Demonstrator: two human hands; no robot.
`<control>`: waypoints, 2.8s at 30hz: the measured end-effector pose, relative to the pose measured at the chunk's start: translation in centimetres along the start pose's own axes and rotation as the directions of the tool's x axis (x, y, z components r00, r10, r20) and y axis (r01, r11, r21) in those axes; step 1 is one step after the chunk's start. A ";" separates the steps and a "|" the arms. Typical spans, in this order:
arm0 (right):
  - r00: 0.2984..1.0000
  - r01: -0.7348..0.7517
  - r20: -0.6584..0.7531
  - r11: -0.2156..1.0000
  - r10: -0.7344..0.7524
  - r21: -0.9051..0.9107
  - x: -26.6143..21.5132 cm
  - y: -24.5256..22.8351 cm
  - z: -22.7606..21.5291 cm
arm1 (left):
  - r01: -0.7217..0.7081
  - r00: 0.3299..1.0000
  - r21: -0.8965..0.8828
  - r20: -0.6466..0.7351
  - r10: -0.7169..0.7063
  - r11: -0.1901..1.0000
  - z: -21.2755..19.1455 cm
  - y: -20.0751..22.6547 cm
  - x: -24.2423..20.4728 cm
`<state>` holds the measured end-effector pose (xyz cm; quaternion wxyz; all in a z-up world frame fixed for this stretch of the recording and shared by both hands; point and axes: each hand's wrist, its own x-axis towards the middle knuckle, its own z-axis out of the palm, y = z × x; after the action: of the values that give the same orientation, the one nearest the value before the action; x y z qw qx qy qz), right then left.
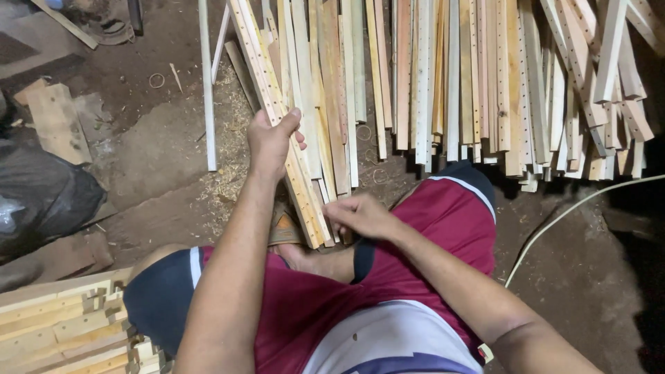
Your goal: The person sits on the floor and repeatedly picks up thin wooden strips with pre-drilled holes, inspects them, and places them into a growing stack. The person handles the strips one by one, occasionally adjusting the pile.
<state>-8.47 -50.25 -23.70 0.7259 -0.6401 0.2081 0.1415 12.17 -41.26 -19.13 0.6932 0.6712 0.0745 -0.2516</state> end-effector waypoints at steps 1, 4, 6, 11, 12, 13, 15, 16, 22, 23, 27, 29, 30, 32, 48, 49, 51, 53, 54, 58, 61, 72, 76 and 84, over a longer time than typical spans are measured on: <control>1.000 -0.006 0.002 1.000 0.006 0.002 1.6 1.0 -1.2 | 0.006 1.000 0.001 -0.003 -0.006 1.000 -0.2 0.8 -0.3; 0.933 -0.133 -0.359 0.901 -0.027 -0.414 7.0 5.8 -5.0 | -0.056 0.998 -0.004 -0.023 0.056 0.998 -0.8 3.2 -1.3; 0.838 -0.392 -0.537 0.788 0.094 -0.474 12.2 10.9 -8.0 | -0.129 0.988 -0.003 -0.081 0.128 0.992 -1.2 4.7 -1.8; 0.846 -0.408 -0.499 0.830 0.187 -0.380 11.2 5.7 -5.9 | -0.179 0.977 0.002 -0.119 0.178 0.984 -1.9 7.1 -3.4; 0.855 -0.358 -0.492 0.871 0.161 -0.336 10.8 4.2 -5.4 | -0.180 0.975 -0.010 -0.133 0.177 0.984 -2.1 7.4 -3.5; 0.857 -0.359 -0.490 0.869 0.162 -0.339 11.7 4.6 -5.4 | -0.178 0.975 -0.011 -0.136 0.175 0.984 -2.2 7.2 -3.4; 0.836 -0.346 -0.547 0.826 0.055 -0.446 13.7 5.3 -5.4 | -0.164 0.977 -0.034 -0.144 0.158 0.986 -2.3 6.8 -3.0; 0.836 -0.346 -0.547 0.826 0.056 -0.444 13.8 5.3 -4.8 | -0.163 0.977 -0.032 -0.143 0.157 0.986 -2.4 6.6 -3.1; 0.864 -0.290 -0.482 0.636 -0.148 -0.715 14.9 5.2 -2.5 | -0.151 0.976 -0.039 -0.163 0.143 0.988 -2.8 7.3 -3.5; 0.850 -0.258 -0.474 0.602 -0.231 -0.756 15.1 5.1 -2.1 | -0.166 0.973 -0.031 -0.170 0.159 0.986 -2.9 7.7 -3.5; 0.872 -0.076 -0.405 0.741 -0.275 -0.668 16.3 4.1 0.9 | -0.194 0.958 -0.022 -0.219 0.184 0.981 -3.5 8.1 -3.1; 0.887 -0.030 -0.332 0.677 -0.321 -0.735 17.7 5.8 2.5 | -0.203 0.954 -0.032 -0.233 0.190 0.979 -3.8 7.6 -2.5; 0.893 0.020 -0.258 0.606 -0.368 -0.795 18.5 6.4 3.1 | -0.218 0.949 -0.044 -0.241 0.202 0.975 -3.9 7.6 -2.1; 0.924 -0.052 -0.257 0.576 -0.281 -0.816 20.4 5.9 4.3 | -0.217 0.946 -0.047 -0.256 0.199 0.975 -4.1 7.6 -2.0; 0.938 0.137 -0.307 0.987 -0.158 -0.089 17.4 1.1 0.9 | -0.184 0.934 0.025 -0.307 0.183 0.983 -4.9 7.9 -1.4; 0.934 0.126 -0.324 0.988 -0.148 -0.087 15.0 -0.4 1.3 | -0.173 0.941 0.024 -0.291 0.172 0.985 -5.1 6.6 -0.6; 0.935 0.221 -0.276 0.975 -0.222 -0.036 10.4 -3.6 1.9 | -0.157 0.964 0.033 -0.213 0.161 0.987 -4.9 4.0 1.3; 0.937 0.231 -0.266 0.973 -0.228 -0.018 7.5 -5.0 2.5 | -0.142 0.977 0.014 -0.157 0.143 0.990 -4.4 2.1 2.6; 0.944 0.246 -0.228 0.969 -0.239 0.001 6.2 -5.8 2.9 | -0.133 0.983 -0.001 -0.127 0.132 0.991 -4.2 1.3 3.3; 0.933 0.281 -0.242 0.959 -0.266 0.029 5.3 -3.8 2.0 | -0.089 0.995 -0.036 -0.041 0.088 0.995 -4.0 -1.3 4.5; 0.889 0.240 -0.331 0.938 -0.316 -0.250 7.9 -1.2 -2.2 | -0.061 0.998 -0.070 0.007 0.062 0.996 -3.2 -0.5 3.6; 0.787 -0.531 -0.612 0.415 -0.081 -0.738 23.7 8.1 -19.2 | -0.053 0.998 -0.118 0.034 0.058 0.992 -2.0 2.9 -0.4; 0.784 -0.534 -0.620 0.479 -0.028 -0.697 23.9 5.9 -19.0 | -0.014 0.999 -0.219 0.032 0.021 0.976 -2.5 4.2 -1.6; 0.830 -0.331 -0.553 0.862 0.073 -0.383 18.9 4.6 -17.2 | 0.023 0.998 -0.199 0.054 -0.012 0.980 -4.0 3.8 -0.9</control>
<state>3.82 -67.76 -38.42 0.4481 -0.7818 0.4249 0.0868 14.04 -37.22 -15.64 0.7566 0.5907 0.0872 -0.2665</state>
